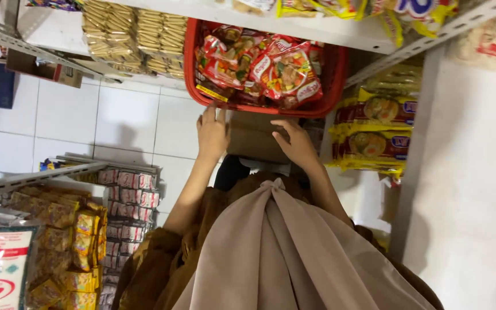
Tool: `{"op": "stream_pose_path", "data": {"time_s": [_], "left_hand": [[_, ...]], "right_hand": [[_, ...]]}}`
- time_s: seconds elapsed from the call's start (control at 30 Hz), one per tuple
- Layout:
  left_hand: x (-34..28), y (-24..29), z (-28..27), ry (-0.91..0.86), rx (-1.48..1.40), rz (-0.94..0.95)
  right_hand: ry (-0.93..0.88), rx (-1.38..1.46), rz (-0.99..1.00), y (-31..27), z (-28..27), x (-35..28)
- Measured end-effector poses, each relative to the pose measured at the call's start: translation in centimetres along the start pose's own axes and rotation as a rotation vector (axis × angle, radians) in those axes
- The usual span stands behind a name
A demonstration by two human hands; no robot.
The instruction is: The person organizes seasoning packets by picking them from a basket and stacking them onto a shelf by hand.
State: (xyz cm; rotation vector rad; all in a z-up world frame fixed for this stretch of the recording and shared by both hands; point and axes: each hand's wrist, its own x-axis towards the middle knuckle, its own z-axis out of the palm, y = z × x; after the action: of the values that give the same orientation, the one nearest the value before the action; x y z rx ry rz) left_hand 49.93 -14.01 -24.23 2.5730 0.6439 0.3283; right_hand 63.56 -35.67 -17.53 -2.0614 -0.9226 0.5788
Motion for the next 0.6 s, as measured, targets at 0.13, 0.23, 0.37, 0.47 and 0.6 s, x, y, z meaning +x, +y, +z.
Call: {"op": "stream_pose_path", "data": {"time_s": [0.13, 0.23, 0.37, 0.47, 0.6], "left_hand": [[2.4, -5.6, 1.1, 0.029, 0.182, 0.007], [5.0, -8.2, 1.9, -0.072, 0.245, 0.044], [7.0, -11.0, 3.1, -0.059, 0.239, 0.196], [8.1, -12.0, 3.7, -0.04, 0.26, 0.293], [8.3, -13.3, 4.2, -0.101, 0.186, 0.293]], "right_hand": [[-0.033, 0.032, 0.053, 0.1, 3.7, 2.6], [-0.039, 0.021, -0.031, 0.0, 6.9, 4.9], [0.01, -0.042, 0.024, 0.4, 12.0, 7.3], [0.101, -0.112, -0.097, 0.9, 14.9, 9.2], [0.09, -0.141, 0.14, 1.8, 16.4, 10.7]]}}
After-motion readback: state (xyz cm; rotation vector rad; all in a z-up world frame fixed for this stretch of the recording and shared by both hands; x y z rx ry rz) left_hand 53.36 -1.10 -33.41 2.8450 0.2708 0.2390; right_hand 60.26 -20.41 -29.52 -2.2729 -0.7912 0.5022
